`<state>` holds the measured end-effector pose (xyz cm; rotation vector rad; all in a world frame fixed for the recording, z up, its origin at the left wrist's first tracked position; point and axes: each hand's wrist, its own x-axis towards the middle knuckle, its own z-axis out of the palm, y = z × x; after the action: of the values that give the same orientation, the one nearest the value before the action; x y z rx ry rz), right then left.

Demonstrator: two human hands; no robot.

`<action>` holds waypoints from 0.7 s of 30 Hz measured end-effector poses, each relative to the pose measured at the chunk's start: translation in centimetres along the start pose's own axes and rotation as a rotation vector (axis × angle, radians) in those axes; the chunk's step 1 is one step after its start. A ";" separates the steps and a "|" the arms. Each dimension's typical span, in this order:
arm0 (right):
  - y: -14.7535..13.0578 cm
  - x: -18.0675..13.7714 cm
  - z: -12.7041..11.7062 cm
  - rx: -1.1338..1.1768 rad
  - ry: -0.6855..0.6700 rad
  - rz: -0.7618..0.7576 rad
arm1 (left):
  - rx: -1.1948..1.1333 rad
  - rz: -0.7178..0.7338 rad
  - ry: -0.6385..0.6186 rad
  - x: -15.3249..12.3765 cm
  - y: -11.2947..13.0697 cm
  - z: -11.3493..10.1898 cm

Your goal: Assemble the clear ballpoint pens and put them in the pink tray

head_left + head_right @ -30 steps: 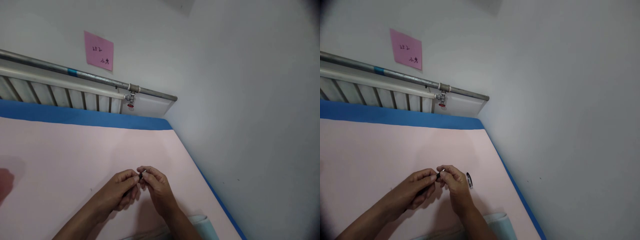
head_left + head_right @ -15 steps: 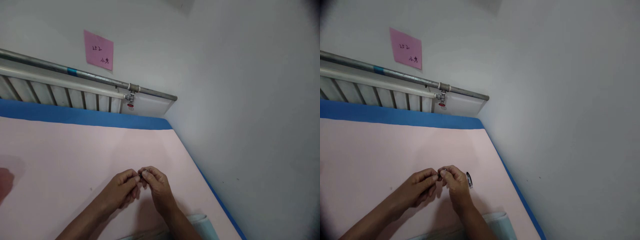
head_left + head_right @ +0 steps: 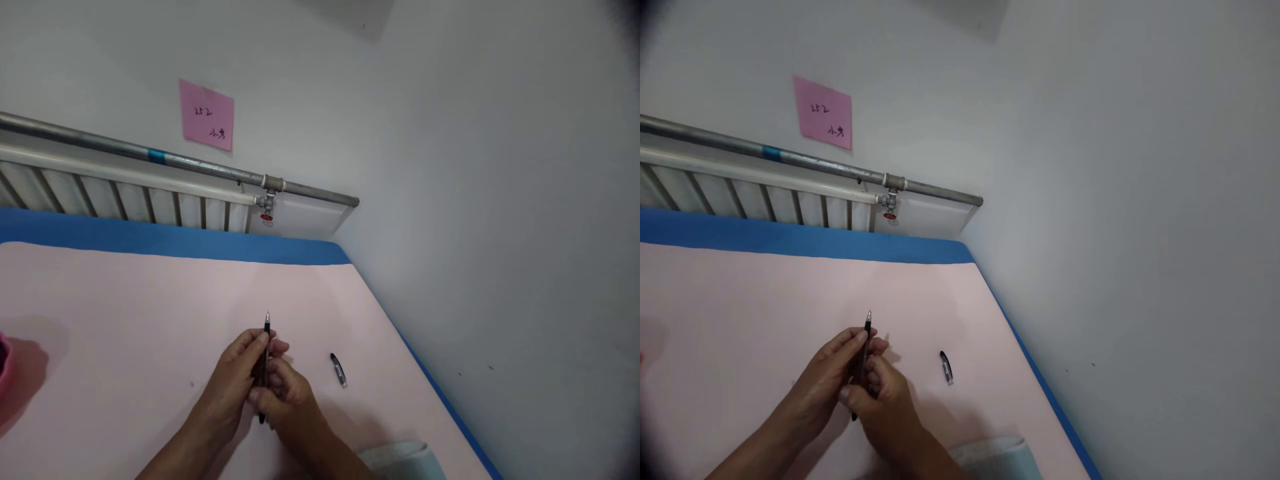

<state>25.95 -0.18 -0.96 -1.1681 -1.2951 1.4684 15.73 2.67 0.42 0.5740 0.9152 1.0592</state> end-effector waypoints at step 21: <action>1.0 -0.2 -1.3 -0.434 0.139 -0.076 | 0.050 0.156 0.137 1.3 1.2 -2.1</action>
<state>27.21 -0.21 -1.94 -1.4507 -1.5878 1.0571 13.64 4.34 -0.17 0.6282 1.0319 1.2300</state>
